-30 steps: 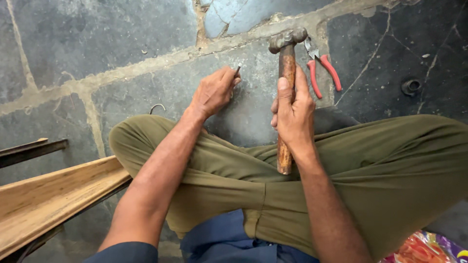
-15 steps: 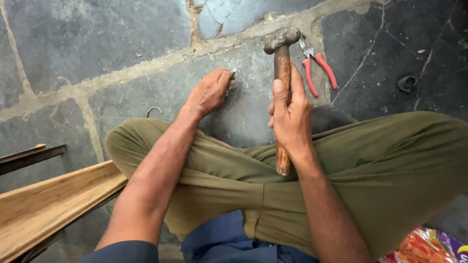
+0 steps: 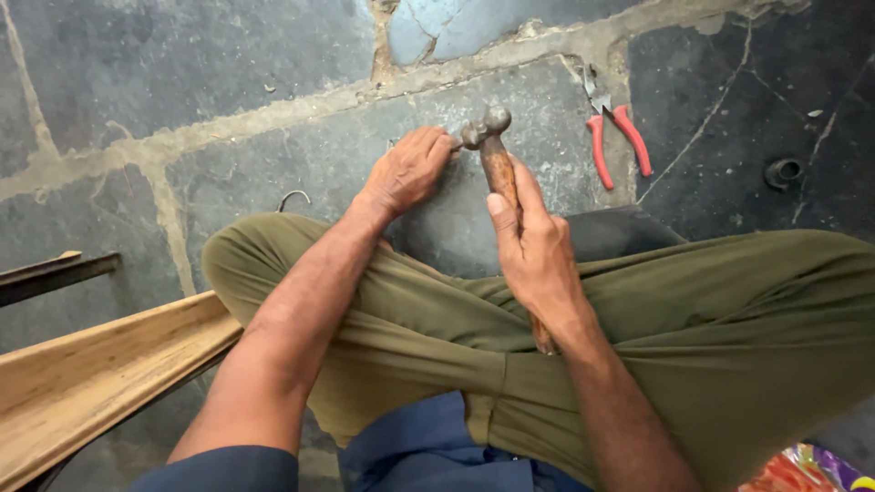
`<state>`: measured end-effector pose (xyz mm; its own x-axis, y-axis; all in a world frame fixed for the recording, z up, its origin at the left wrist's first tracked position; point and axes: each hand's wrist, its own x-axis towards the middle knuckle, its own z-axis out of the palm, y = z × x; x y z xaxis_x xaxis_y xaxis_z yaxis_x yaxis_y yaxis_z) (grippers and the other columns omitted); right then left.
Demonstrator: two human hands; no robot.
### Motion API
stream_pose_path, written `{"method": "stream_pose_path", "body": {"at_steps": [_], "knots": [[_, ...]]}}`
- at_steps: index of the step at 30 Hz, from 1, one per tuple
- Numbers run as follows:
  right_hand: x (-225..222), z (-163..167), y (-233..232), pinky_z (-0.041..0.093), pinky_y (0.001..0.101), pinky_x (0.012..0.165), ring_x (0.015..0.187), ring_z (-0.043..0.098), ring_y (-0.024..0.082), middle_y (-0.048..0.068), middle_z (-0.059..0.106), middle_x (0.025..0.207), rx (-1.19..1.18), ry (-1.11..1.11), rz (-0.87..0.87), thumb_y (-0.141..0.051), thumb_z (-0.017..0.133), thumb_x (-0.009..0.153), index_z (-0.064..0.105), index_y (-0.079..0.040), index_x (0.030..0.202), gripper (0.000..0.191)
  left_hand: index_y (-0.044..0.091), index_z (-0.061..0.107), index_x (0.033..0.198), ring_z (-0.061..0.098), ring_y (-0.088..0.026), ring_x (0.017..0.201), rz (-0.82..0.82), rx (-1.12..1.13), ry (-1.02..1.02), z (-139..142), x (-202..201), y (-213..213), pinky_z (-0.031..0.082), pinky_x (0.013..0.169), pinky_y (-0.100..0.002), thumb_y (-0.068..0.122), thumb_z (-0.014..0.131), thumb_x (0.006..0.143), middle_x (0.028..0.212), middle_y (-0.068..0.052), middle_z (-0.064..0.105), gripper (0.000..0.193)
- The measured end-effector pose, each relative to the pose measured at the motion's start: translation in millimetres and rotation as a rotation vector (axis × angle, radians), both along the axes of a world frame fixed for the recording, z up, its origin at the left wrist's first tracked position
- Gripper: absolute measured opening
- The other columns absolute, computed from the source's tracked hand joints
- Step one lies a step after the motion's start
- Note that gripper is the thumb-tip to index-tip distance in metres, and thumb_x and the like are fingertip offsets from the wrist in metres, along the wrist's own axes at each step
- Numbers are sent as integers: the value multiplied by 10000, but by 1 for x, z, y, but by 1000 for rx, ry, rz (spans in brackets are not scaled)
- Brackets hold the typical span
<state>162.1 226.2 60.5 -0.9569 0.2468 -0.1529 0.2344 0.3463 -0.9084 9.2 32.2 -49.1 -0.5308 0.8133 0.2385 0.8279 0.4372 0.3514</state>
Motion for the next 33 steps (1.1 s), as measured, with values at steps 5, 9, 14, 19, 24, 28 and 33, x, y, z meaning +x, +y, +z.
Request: {"method": "stream_pose_path", "body": {"at_steps": [5,9,14,19,24,28,33], "knots": [[4,44,4,552,356,582,623,712,188,87,694,731,-29,-51,-56,-328,500,1076,377,-83,1587,580,40,598,1124,635,-344,1022,0,9,0,0,-1,1,523,894,-431,127,620,970,1081,-151,627,178],[10,73,3,549,288,628,705,650,203,143,664,909,-349,433,-294,-320,561,1142,378,-65,1584,542,42,586,1085,637,-351,1020,2,-19,-14,-4,-2,2,526,893,-431,148,629,986,1062,-159,622,151],[5,32,-5,529,434,663,836,684,369,261,689,950,-88,111,-135,-314,544,1110,447,-56,1550,519,52,594,1125,638,-357,1021,40,22,-5,-1,-1,-1,526,884,-429,143,605,995,1083,-161,631,159],[-1,-12,-6,564,453,680,922,726,389,278,716,1019,102,171,-48,-320,514,1139,463,-33,1542,497,61,600,1147,647,-357,1022,65,44,-16,3,-3,-2,532,873,-430,140,604,985,1072,-162,635,180],[0,3,1,497,330,469,504,609,155,68,583,636,-153,-17,-128,-362,485,1093,476,-95,1519,502,41,576,1117,631,-405,1001,214,60,-172,5,-4,-1,516,834,-470,134,585,1037,1049,-195,625,123],[-1,19,7,482,268,418,456,559,75,-9,558,605,-211,-43,-190,-360,484,1081,457,-111,1523,508,26,542,1108,621,-429,964,286,179,-250,4,-5,-1,511,822,-495,113,568,1066,1021,-208,609,100],[-2,19,10,455,278,419,469,516,78,2,531,632,-265,-29,-209,-350,481,1102,464,-119,1543,498,30,544,1101,628,-420,964,253,97,-255,6,-1,-4,513,808,-493,97,582,1051,1014,-204,609,92]]}}
